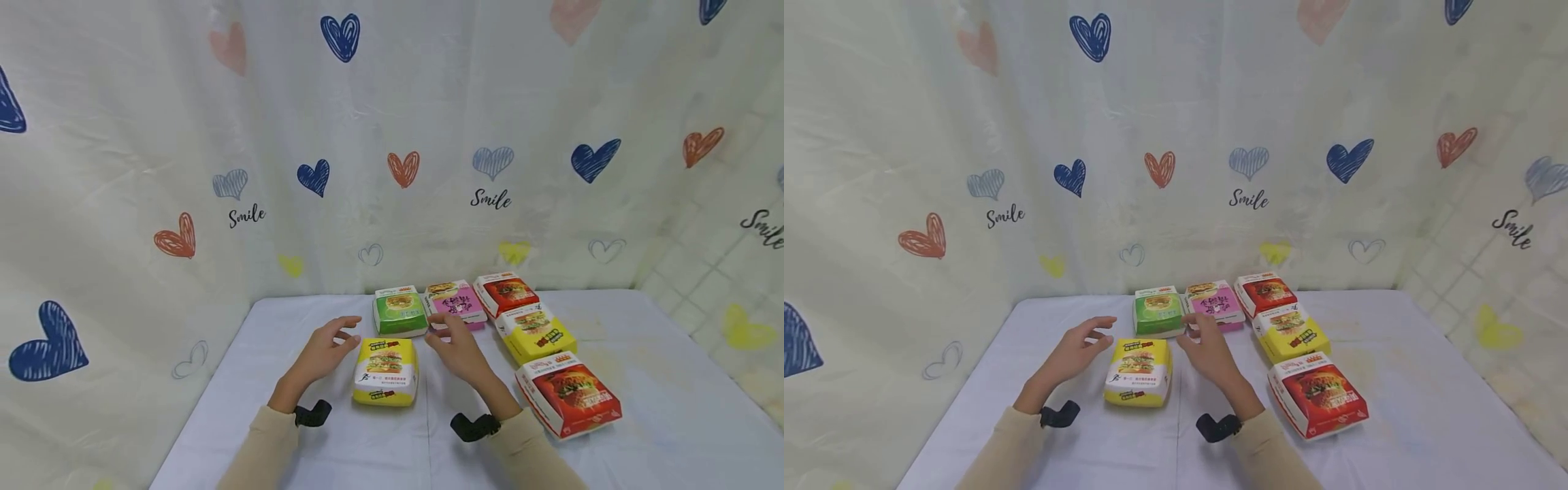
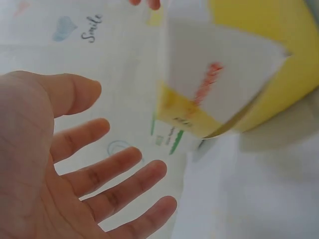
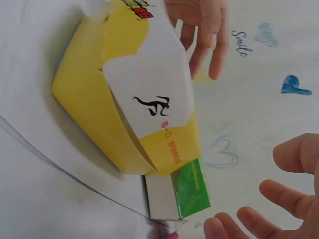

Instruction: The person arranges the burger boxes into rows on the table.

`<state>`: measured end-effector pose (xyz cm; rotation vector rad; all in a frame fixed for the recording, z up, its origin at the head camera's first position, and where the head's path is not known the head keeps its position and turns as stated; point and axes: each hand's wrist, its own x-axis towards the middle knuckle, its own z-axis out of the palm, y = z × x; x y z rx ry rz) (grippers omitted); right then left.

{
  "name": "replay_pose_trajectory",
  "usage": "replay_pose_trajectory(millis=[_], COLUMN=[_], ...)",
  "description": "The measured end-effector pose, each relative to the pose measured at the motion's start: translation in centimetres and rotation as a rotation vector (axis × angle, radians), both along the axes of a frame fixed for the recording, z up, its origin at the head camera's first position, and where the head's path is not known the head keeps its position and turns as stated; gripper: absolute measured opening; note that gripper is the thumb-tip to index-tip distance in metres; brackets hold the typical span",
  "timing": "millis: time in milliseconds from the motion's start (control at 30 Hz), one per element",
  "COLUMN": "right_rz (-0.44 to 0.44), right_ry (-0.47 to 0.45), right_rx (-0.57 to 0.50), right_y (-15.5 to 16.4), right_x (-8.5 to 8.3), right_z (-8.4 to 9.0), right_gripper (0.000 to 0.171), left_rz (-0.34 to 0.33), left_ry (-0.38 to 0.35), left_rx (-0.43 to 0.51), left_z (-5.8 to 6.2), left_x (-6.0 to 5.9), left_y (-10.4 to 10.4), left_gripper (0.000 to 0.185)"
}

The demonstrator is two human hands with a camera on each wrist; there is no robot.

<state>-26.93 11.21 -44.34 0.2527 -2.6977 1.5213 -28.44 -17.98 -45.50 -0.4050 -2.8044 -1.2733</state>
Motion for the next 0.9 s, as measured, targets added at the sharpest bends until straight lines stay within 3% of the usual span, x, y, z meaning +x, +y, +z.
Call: replay_pose_trajectory(millis=[233, 467, 667, 900], right_rz=[0.017, 0.015, 0.010, 0.061], right_ry=[0.034, -0.024, -0.048, -0.049], right_rx=[0.124, 0.256, 0.289, 0.257], right_y=[-1.0, -1.9, -2.4, -3.1], right_x=[-3.0, -5.0, -5.5, -5.8], right_z=[1.3, 0.4, -0.2, -0.3], right_gripper=[0.045, 0.050, 0.049, 0.045], left_rz=[0.031, -0.022, -0.056, -0.077], left_ry=[0.022, -0.051, -0.094, -0.101], left_rx=[-0.051, -0.152, -0.189, -0.205], left_z=[1.9, 0.7, -0.3, -0.4], left_x=[-3.9, -6.7, -7.6, -7.7], left_y=[0.0, 0.9, 1.6, 1.8], left_gripper=[0.041, 0.041, 0.052, 0.048])
